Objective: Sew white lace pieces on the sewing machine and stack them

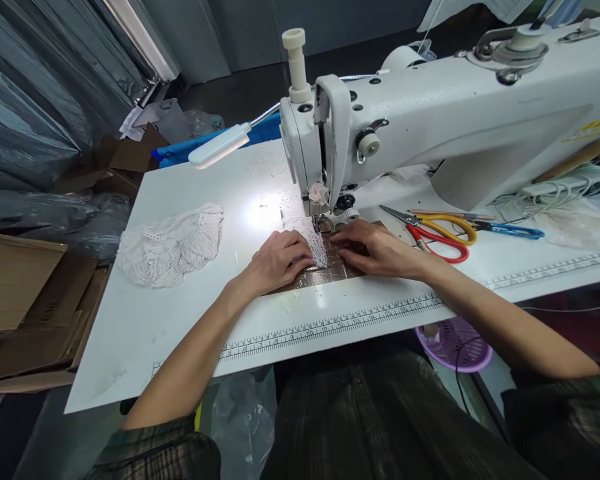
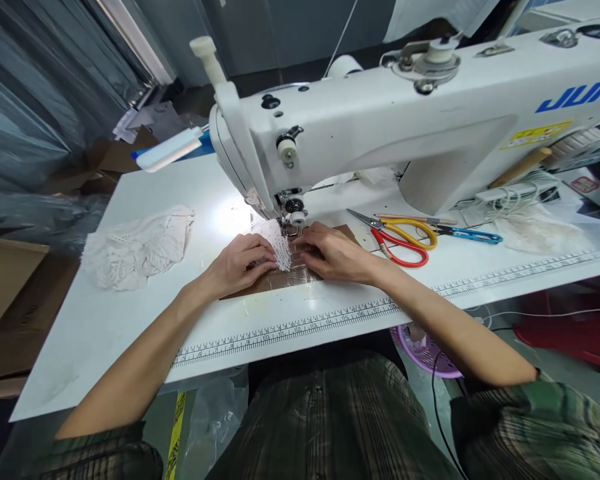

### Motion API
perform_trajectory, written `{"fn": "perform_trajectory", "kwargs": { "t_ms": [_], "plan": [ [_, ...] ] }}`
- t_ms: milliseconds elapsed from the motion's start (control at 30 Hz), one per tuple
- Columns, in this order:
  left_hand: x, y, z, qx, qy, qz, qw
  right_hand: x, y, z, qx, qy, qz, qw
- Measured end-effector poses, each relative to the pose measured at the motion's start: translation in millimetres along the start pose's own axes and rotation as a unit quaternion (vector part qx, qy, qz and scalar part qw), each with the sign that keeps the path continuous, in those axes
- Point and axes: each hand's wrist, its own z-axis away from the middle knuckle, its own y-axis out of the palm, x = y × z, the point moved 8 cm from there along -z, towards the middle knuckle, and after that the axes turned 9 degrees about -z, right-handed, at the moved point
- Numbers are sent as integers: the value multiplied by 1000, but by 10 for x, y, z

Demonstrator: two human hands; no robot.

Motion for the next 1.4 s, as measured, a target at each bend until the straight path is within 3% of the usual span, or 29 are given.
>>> {"fn": "perform_trajectory", "kwargs": {
  "t_ms": [133, 233, 433, 567, 633, 833, 1000, 1100, 1267, 1400],
  "plan": [
    [0, -19, -1, -29, -3, -2, 1000, 69, 199, -91, 53, -11, -13, 998],
    [-17, -65, 10, -60, -7, 0, 998, 85, 283, -152, 54, -1, 8, 999],
    [-120, -138, 8, -128, 20, -51, 990, 61, 221, -149, 4, 2, 11, 1000],
    [-79, -239, 27, -183, -15, -8, 983, 83, 232, -69, 29, -32, 90, 995],
    [-78, -236, 29, -179, -16, 6, 984, 112, 285, -20, 49, -48, 119, 991],
    [-123, -49, -11, -99, 19, -4, 995, 172, 359, 104, 49, -34, 128, 990],
    [-192, -13, -5, -90, 63, -58, 992, 171, 262, 52, 66, -39, 94, 993],
    [-240, -14, 18, -87, 91, -86, 988, 51, 167, -91, 84, -28, 41, 995],
    [-202, -7, 45, -90, 77, -111, 987, -289, -15, -209, -34, 56, 30, 997],
    [-187, 6, 42, -89, 73, -92, 989, -286, 41, -115, -74, 11, 24, 997]
  ]
}}
